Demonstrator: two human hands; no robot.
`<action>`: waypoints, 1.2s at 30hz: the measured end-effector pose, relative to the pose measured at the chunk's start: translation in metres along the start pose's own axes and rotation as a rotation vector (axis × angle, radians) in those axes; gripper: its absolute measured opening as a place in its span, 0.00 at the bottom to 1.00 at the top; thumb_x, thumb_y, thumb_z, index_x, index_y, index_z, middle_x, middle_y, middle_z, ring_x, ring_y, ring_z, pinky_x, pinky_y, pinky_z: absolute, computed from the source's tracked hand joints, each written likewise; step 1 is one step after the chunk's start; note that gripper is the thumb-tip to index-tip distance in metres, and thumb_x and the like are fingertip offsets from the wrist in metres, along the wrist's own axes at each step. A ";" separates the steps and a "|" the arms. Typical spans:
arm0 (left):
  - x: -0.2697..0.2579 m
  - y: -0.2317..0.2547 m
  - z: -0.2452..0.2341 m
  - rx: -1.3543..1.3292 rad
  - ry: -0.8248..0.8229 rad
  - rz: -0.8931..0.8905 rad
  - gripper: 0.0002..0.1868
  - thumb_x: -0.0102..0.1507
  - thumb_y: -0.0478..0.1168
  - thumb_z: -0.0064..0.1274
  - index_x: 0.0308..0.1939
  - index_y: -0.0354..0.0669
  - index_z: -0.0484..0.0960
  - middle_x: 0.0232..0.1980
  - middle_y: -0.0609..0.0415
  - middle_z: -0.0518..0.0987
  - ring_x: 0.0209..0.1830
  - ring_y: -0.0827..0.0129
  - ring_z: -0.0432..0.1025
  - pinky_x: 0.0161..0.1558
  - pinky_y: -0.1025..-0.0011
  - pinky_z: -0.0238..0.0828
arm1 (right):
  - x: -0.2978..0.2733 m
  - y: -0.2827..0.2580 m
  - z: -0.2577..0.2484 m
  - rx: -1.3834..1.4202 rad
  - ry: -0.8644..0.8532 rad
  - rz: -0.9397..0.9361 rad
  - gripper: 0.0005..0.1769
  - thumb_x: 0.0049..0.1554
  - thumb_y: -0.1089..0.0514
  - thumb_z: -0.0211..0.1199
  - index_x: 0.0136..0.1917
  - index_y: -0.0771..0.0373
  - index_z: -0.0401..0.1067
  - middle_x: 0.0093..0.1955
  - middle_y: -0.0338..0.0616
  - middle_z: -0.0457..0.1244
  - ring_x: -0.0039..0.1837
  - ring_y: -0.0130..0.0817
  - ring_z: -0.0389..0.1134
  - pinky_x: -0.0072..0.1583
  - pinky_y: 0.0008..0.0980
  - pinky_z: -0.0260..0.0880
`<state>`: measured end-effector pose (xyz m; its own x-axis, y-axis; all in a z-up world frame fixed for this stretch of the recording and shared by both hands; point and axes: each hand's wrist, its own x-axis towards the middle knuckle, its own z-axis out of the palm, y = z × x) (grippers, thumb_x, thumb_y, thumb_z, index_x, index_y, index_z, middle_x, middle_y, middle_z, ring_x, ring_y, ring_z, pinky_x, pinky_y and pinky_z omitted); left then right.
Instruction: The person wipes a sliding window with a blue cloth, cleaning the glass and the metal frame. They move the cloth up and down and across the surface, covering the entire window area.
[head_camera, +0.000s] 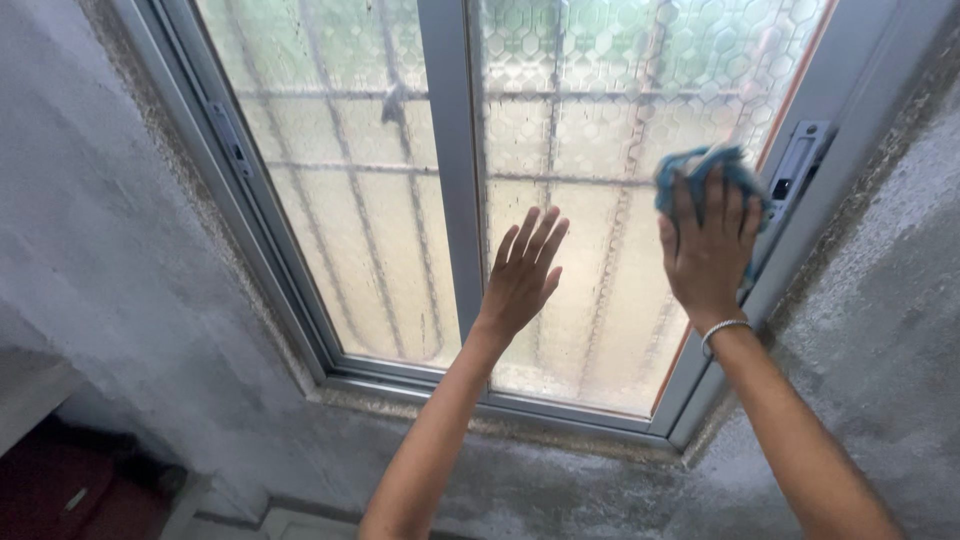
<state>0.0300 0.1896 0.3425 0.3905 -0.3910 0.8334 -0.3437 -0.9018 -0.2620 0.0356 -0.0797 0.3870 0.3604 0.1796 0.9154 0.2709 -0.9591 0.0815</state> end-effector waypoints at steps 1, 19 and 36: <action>0.011 -0.006 -0.001 -0.031 0.020 -0.021 0.45 0.69 0.55 0.54 0.83 0.51 0.48 0.86 0.55 0.47 0.87 0.63 0.37 0.84 0.59 0.30 | 0.025 0.004 -0.004 0.010 0.050 0.036 0.32 0.76 0.40 0.43 0.88 0.52 0.52 0.87 0.61 0.43 0.85 0.61 0.44 0.80 0.65 0.36; 0.025 -0.066 -0.011 -0.260 0.246 -0.196 0.49 0.66 0.56 0.57 0.80 0.38 0.48 0.82 0.39 0.51 0.84 0.52 0.40 0.79 0.51 0.40 | 0.062 -0.024 0.000 -0.080 0.185 0.053 0.32 0.75 0.45 0.45 0.87 0.57 0.54 0.86 0.64 0.45 0.84 0.64 0.47 0.81 0.65 0.39; -0.058 -0.068 0.000 -0.790 0.035 -0.693 0.32 0.60 0.44 0.67 0.58 0.36 0.65 0.55 0.43 0.70 0.54 0.50 0.70 0.49 0.57 0.74 | 0.083 -0.203 0.057 0.095 0.018 -0.328 0.32 0.68 0.49 0.56 0.83 0.42 0.59 0.86 0.53 0.47 0.80 0.54 0.50 0.79 0.59 0.43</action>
<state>0.0306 0.2731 0.3121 0.6943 0.1814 0.6964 -0.5189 -0.5444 0.6591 0.0616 0.1422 0.4242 0.2251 0.4707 0.8531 0.4517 -0.8262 0.3367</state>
